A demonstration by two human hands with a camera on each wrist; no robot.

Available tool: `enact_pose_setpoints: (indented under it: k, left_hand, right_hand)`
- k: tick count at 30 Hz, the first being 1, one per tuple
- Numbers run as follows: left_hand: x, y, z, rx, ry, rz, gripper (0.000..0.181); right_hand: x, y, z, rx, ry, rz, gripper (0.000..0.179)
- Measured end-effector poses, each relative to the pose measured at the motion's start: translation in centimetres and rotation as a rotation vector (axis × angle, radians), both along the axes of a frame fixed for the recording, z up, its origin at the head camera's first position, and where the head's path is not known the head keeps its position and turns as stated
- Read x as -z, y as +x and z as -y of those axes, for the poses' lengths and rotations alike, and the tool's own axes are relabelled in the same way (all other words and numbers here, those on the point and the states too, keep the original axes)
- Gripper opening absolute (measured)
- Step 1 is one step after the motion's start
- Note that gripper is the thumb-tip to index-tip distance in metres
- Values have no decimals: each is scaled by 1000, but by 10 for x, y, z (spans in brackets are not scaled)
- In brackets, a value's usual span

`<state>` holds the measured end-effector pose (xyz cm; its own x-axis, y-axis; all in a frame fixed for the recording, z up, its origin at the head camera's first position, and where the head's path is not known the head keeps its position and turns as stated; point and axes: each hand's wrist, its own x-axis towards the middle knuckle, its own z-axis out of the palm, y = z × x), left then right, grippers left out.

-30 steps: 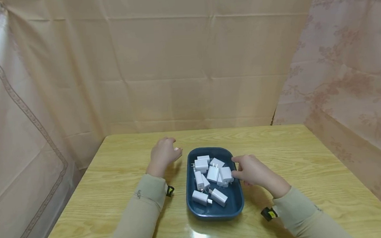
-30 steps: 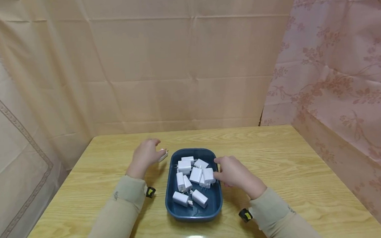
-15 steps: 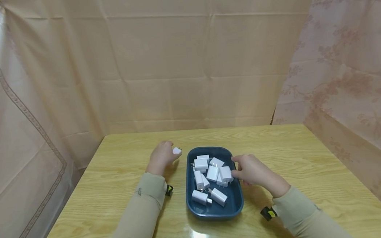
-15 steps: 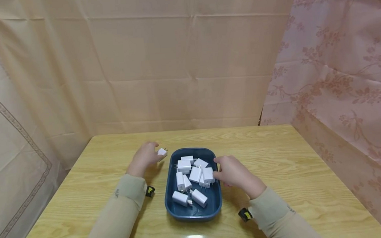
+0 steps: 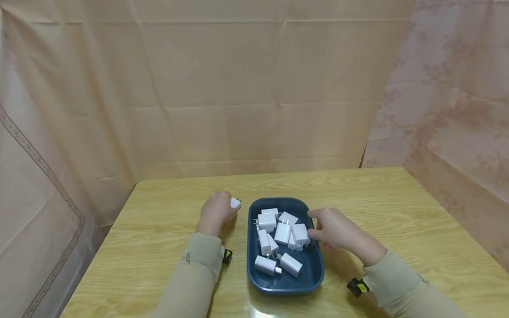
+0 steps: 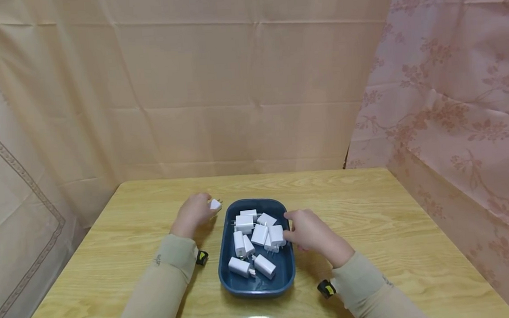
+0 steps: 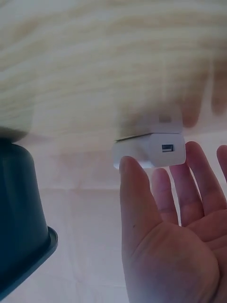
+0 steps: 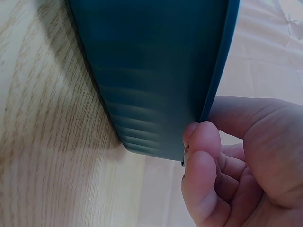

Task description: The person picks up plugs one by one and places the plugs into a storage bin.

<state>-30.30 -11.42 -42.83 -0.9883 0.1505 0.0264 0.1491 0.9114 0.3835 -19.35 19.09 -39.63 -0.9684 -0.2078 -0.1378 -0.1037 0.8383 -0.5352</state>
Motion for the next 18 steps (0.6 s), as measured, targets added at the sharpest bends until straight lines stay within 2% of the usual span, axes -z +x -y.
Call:
enact_pose_setpoints:
  k: [9,18]
  left_hand:
    - [-2,4,-3,-8,-5,18,27]
    - [-1,7,-4,-11,-27,14,27]
  right_hand:
    - [0,1,0,2,3,-6,56]
    - [-1,2,0,4,3,-5,56]
